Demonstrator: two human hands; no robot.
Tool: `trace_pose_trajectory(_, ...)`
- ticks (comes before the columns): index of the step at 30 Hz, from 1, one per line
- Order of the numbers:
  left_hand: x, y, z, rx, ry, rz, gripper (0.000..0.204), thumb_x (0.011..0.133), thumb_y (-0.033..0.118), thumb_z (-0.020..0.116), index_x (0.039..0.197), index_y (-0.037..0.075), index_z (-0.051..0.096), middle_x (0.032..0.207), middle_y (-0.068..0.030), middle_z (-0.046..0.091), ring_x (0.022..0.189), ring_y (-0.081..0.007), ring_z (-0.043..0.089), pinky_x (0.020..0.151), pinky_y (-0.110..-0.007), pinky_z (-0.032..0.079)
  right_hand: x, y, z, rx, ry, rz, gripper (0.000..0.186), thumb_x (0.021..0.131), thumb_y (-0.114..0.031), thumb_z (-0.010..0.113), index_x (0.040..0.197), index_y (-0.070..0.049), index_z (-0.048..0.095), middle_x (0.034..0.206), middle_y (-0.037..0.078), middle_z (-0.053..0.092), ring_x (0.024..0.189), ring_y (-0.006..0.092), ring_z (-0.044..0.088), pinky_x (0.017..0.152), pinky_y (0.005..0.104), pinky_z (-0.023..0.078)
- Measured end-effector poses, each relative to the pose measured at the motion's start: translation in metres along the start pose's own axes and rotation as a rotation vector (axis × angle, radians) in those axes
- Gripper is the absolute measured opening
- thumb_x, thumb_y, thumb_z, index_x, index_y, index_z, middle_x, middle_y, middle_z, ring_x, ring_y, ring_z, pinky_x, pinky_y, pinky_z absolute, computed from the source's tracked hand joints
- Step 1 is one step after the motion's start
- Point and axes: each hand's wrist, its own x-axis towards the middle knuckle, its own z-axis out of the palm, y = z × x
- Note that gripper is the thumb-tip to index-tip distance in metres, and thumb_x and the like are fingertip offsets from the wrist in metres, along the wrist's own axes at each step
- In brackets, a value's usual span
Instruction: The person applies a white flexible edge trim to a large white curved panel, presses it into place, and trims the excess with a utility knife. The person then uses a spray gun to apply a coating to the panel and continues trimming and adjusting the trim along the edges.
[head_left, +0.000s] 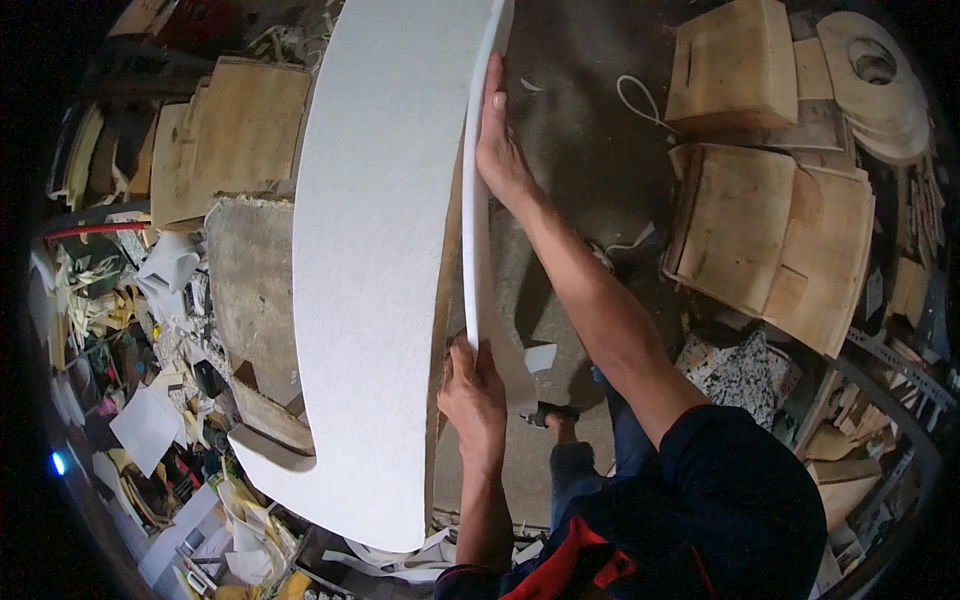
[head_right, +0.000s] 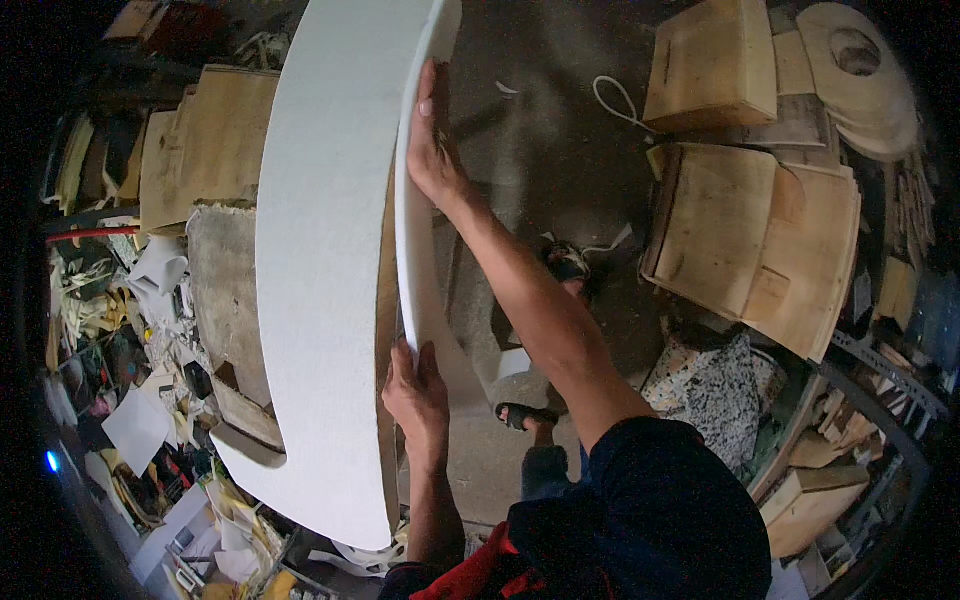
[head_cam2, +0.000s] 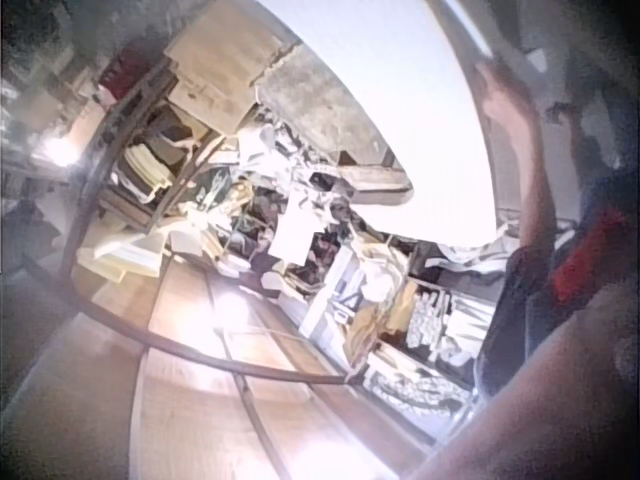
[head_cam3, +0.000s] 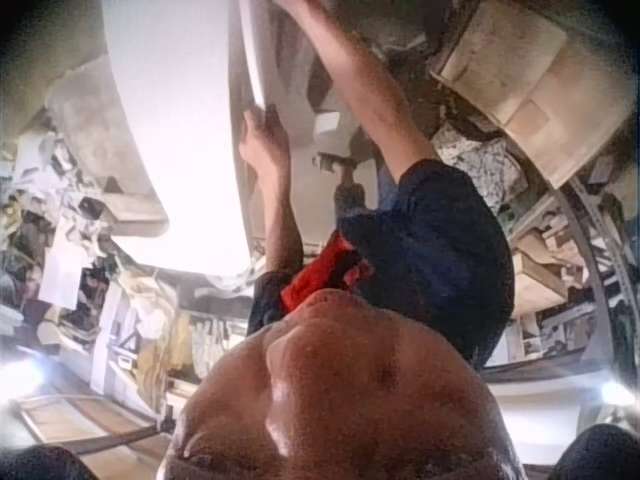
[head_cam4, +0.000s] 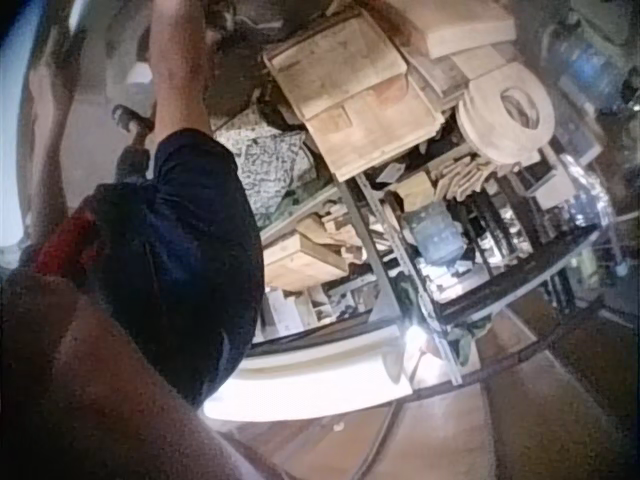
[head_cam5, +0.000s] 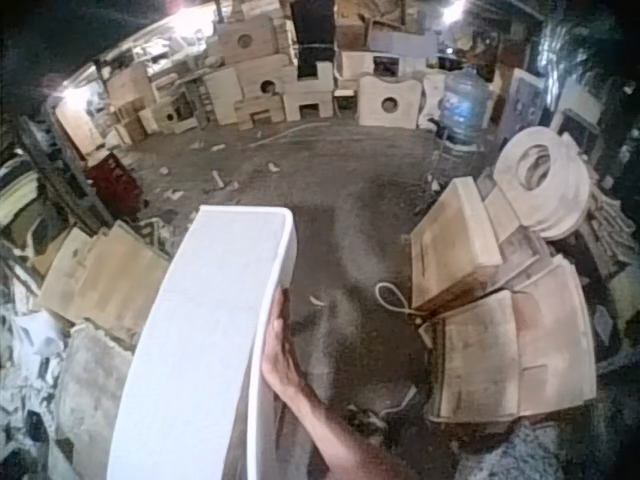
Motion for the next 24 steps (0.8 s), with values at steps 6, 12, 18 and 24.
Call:
trace_pose_trajectory(6,0.001,-0.004,0.004,0.011,0.043,0.014,0.015,0.092,0.001,0.067,0.106,0.006,0.062,0.076,-0.0182,0.067,0.064,-0.0307,0.068,0.052,-0.042,0.054,-0.012,-0.001,0.001,-0.015,-0.015,0.021,0.086,0.097,-0.069,0.001,0.161,-0.013,-0.008,0.167,0.018,-0.009,0.155,0.0352,-0.006,0.127,0.0479,0.004)
trace_pose_trajectory(12,0.011,-0.008,0.011,0.018,0.068,0.009,0.021,0.092,0.002,0.068,0.112,0.006,0.063,0.078,-0.0183,0.069,0.068,-0.0304,0.071,0.054,-0.042,0.056,-0.006,0.003,0.012,0.012,0.022,-0.126,0.086,0.097,-0.07,0.003,0.161,-0.013,-0.008,0.167,0.019,-0.005,0.155,0.0377,-0.003,0.126,0.0501,0.007)
trace_pose_trajectory(18,-0.006,-0.01,0.013,-0.169,-0.03,-0.135,0.031,0.088,0.01,0.076,0.116,0.004,0.064,0.093,-0.0204,0.074,0.079,-0.0313,0.075,0.066,-0.04,0.058,-0.028,-0.002,0.015,0.027,0.006,-0.007,0.087,0.097,-0.069,0.004,0.161,-0.01,-0.005,0.167,0.021,-0.004,0.154,0.0378,-0.003,0.126,0.0502,0.006)
trace_pose_trajectory(24,-0.066,-0.027,0.018,-0.501,-0.438,-0.4,0.034,0.086,0.021,0.077,0.111,0.002,0.064,0.094,-0.0209,0.073,0.094,-0.0301,0.074,0.08,-0.039,0.055,-0.031,0.001,0.009,-0.026,-0.011,-0.002,0.087,0.097,-0.071,0.005,0.162,-0.013,-0.003,0.167,0.019,-0.004,0.155,0.0359,-0.003,0.127,0.0466,0.004)
